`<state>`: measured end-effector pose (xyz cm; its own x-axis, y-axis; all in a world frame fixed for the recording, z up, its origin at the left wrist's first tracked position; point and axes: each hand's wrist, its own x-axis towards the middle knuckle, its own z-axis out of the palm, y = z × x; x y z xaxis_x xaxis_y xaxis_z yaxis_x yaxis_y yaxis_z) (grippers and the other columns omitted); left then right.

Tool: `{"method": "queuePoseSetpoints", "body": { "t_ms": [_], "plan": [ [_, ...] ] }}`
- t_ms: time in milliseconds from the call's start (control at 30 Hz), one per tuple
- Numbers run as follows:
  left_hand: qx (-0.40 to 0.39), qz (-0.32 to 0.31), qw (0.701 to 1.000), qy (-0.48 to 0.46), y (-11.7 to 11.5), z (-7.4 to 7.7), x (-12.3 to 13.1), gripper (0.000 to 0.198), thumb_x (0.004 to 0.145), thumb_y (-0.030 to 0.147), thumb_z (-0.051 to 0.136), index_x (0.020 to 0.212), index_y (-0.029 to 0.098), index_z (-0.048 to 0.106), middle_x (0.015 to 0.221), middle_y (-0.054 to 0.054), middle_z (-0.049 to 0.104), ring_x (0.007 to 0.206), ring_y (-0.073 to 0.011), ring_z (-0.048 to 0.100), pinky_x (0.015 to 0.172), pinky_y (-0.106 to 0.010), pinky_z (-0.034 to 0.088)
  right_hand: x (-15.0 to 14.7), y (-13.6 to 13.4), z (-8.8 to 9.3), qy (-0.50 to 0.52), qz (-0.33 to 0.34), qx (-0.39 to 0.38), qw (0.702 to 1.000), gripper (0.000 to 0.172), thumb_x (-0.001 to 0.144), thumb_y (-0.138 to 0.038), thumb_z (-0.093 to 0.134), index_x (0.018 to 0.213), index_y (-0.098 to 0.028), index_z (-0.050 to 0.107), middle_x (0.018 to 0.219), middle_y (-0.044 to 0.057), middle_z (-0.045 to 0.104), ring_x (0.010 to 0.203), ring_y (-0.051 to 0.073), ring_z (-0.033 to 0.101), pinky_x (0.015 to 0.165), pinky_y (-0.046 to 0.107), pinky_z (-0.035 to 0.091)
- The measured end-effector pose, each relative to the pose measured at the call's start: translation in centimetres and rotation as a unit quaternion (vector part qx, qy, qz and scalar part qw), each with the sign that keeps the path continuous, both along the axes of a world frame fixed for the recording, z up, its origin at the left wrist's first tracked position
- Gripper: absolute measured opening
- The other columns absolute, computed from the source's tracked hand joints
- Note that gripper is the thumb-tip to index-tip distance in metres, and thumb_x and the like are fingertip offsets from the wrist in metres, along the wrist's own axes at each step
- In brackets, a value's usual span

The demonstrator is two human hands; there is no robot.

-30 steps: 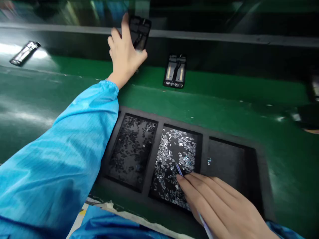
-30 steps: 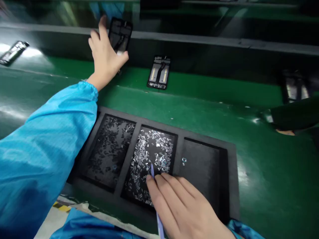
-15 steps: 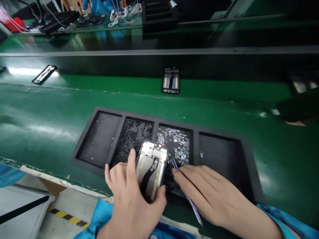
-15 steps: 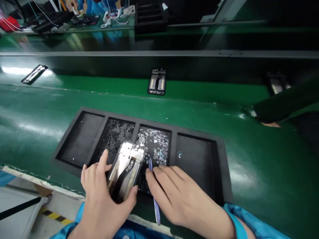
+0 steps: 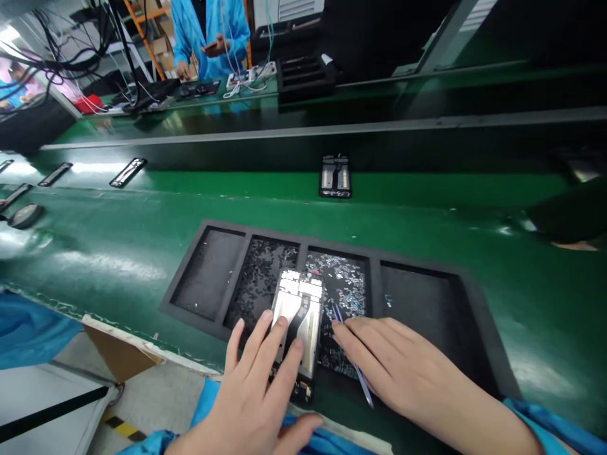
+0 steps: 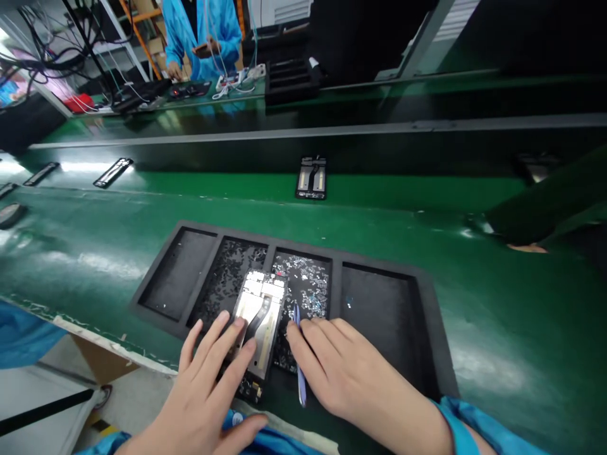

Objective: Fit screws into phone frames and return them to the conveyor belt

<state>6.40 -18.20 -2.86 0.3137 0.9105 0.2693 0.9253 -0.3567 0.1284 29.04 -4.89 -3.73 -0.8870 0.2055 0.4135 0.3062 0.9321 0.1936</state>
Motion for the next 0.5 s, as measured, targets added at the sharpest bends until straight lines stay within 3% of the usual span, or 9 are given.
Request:
{"method": "queuePoseSetpoints", "body": {
  "t_ms": [100,267,367,500],
  "plan": [
    [0.027,-0.039,0.998,0.039,0.5,-1.0,-0.4,0.053,0.100,0.047,0.057,0.136,0.008,0.061,0.147,-0.023,0.055,0.146,-0.0418,0.041,0.122,-0.058,0.024,-0.1,-0.2,-0.1,-0.003,-0.016,0.001,1.000,0.032,0.094,0.001,0.038,0.114,-0.003,0.062,0.095,0.017,0.075,0.086,0.029,0.071,0.081,0.044,0.052],
    [0.131,-0.051,0.984,0.112,1.0,-2.6,0.3,0.068,0.094,0.062,0.061,0.122,0.001,0.066,0.124,-0.030,0.067,0.126,-0.0479,0.061,0.110,-0.057,0.045,-0.6,-0.6,-0.4,-0.002,-0.043,-0.008,0.999,0.034,0.091,-0.001,0.038,0.115,-0.005,0.062,0.097,0.017,0.076,0.086,0.029,0.070,0.080,0.044,0.050],
    [0.161,-0.080,0.966,0.187,1.3,-2.8,0.3,0.067,0.099,0.063,0.049,0.119,0.002,0.068,0.112,-0.027,0.073,0.109,-0.0416,0.072,0.112,-0.057,0.043,-0.8,-0.7,-0.3,-0.003,-0.056,-0.019,0.998,0.036,0.089,-0.002,0.038,0.116,-0.005,0.063,0.098,0.017,0.076,0.083,0.029,0.070,0.076,0.044,0.050],
    [0.171,-0.116,0.954,0.218,2.3,-2.5,-0.1,0.052,0.107,0.044,0.031,0.112,0.010,0.070,0.101,-0.017,0.078,0.090,-0.0316,0.078,0.118,-0.060,0.033,-1.0,-0.8,0.3,-0.017,-0.050,-0.034,0.998,0.038,0.088,-0.003,0.038,0.115,-0.005,0.066,0.100,0.017,0.078,0.083,0.030,0.071,0.076,0.045,0.050]
  ]
}}
